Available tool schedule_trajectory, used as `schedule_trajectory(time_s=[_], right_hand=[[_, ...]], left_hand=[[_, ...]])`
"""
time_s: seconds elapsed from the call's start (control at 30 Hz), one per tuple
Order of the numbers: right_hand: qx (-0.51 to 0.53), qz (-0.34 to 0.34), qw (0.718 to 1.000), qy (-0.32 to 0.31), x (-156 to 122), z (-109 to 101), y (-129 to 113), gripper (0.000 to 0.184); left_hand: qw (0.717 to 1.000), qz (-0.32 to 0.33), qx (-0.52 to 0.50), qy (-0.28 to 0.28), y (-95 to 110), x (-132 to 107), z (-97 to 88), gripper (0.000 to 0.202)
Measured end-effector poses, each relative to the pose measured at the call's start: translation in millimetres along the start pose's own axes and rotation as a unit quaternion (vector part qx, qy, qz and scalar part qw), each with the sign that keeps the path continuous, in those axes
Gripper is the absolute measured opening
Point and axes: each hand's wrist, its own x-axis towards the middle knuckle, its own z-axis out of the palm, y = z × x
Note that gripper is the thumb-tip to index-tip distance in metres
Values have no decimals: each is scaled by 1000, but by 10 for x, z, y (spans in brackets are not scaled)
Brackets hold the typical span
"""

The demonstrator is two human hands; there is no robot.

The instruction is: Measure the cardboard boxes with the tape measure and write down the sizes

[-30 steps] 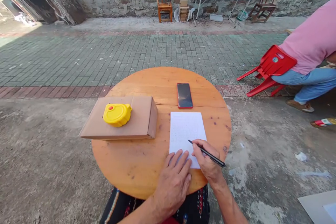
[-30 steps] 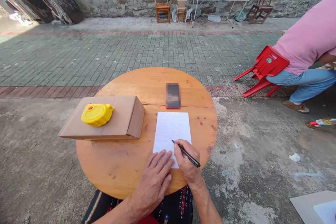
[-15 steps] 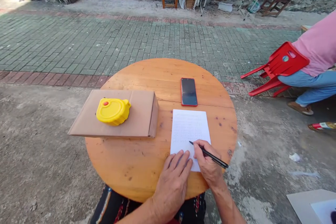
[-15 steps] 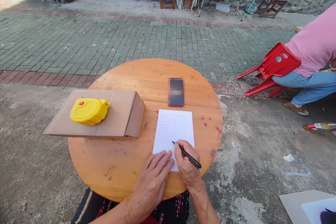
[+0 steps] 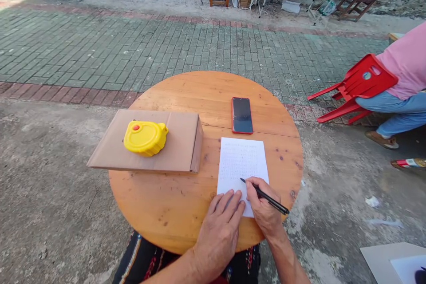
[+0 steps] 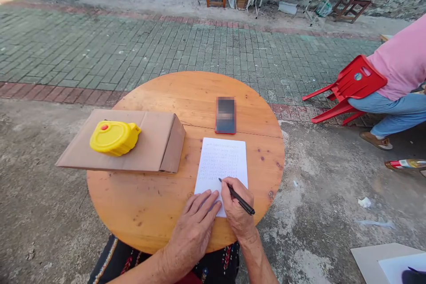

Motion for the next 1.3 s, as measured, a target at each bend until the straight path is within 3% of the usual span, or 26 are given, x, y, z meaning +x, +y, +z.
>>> schedule_trajectory(time_s=[1.3], right_hand=[[1,-2,1000,-11,-14,-29,-21,18]], left_hand=[[1000,-12,-6,-9,11,24,-38,42]])
